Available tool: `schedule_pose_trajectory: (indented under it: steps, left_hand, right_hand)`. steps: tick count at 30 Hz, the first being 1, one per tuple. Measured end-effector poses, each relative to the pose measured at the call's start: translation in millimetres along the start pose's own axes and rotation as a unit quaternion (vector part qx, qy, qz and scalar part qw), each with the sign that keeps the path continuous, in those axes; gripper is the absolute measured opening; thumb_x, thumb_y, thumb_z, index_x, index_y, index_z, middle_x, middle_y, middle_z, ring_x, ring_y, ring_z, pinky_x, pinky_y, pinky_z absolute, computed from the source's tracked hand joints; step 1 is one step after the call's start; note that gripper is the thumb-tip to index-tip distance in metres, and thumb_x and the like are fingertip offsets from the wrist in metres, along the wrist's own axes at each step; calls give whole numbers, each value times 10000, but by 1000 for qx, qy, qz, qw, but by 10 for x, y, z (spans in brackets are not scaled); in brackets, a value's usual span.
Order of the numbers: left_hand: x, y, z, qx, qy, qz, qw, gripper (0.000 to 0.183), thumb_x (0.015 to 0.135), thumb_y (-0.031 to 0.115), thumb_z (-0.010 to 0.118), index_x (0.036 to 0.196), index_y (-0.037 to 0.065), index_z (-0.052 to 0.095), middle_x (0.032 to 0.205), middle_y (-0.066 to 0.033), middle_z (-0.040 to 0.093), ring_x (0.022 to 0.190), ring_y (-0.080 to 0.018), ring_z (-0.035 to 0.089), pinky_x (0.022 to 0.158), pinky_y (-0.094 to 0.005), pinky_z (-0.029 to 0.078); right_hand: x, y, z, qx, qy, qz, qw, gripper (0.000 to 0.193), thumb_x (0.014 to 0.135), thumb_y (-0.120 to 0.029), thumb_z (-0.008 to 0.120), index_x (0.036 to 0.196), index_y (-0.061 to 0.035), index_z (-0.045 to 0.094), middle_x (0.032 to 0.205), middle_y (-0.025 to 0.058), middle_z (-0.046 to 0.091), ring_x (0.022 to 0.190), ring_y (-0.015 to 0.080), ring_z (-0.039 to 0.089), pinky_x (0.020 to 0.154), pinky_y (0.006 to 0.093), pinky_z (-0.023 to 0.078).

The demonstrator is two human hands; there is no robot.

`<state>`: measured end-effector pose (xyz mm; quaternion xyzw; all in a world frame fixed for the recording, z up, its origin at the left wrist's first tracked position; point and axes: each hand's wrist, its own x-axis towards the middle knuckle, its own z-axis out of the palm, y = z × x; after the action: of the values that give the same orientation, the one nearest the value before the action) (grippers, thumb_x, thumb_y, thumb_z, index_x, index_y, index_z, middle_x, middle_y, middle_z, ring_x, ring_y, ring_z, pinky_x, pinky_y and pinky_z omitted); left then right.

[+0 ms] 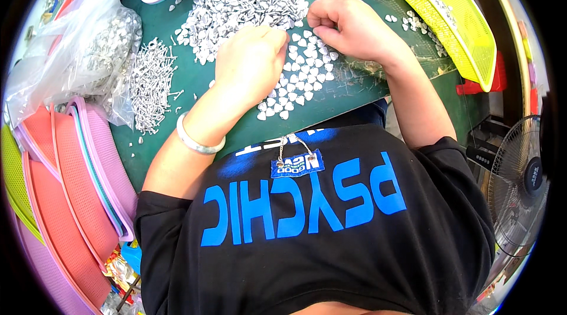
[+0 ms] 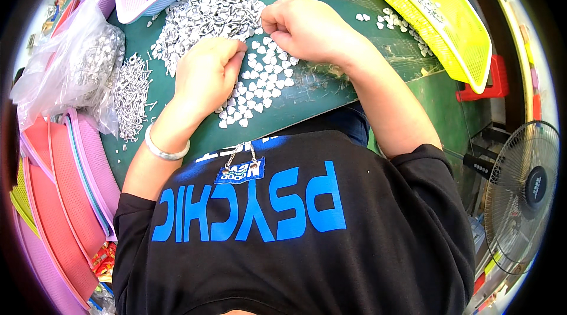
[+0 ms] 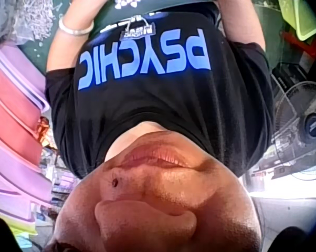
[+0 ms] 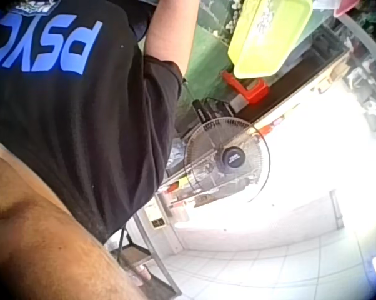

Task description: The person sits at a green table and uses both hands to pick up small, white, heart-shaped objects and silver pins. They insert the pins into the objects and place the assembled pieces into a yellow basket.

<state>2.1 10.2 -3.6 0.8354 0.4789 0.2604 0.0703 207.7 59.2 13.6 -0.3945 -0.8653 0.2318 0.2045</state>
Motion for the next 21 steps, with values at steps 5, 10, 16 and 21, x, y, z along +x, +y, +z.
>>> schedule_pose_trajectory:
  steps: [5, 10, 16, 21]
  left_hand:
    - [-24, 51, -50, -26, -52, -74, 996, 106, 843, 147, 567, 843, 71, 640, 787, -106, 653, 774, -305, 635, 658, -415, 499]
    - [-38, 66, -72, -20, -53, -83, 995, 128, 851, 131, 584, 909, 60, 672, 826, -140, 667, 767, -319, 646, 671, -388, 505]
    - [-121, 20, -106, -44, -24, -72, 996, 179, 855, 117, 581, 987, 49, 681, 866, -147, 677, 783, -308, 657, 679, -369, 510]
    - [-144, -21, -163, -66, -34, -109, 991, 168, 851, 136, 555, 963, 91, 672, 836, -118, 674, 789, -304, 647, 689, -402, 511]
  right_hand:
    - [-14, 60, 8, -21, 3, -8, 1000, 92, 769, -120, 606, 839, -75, 644, 847, 103, 632, 794, 312, 610, 689, 392, 486]
    - [-4, 70, 55, -37, -7, -14, 999, 132, 771, -133, 618, 879, -97, 685, 849, 89, 638, 814, 302, 619, 715, 383, 497]
    - [15, 61, 87, -37, 4, -32, 999, 127, 774, -141, 625, 874, -98, 690, 853, 88, 638, 822, 299, 621, 719, 384, 499]
    - [34, 45, 97, -38, 18, -47, 998, 93, 767, -84, 636, 855, -60, 651, 801, 93, 607, 738, 290, 597, 660, 356, 478]
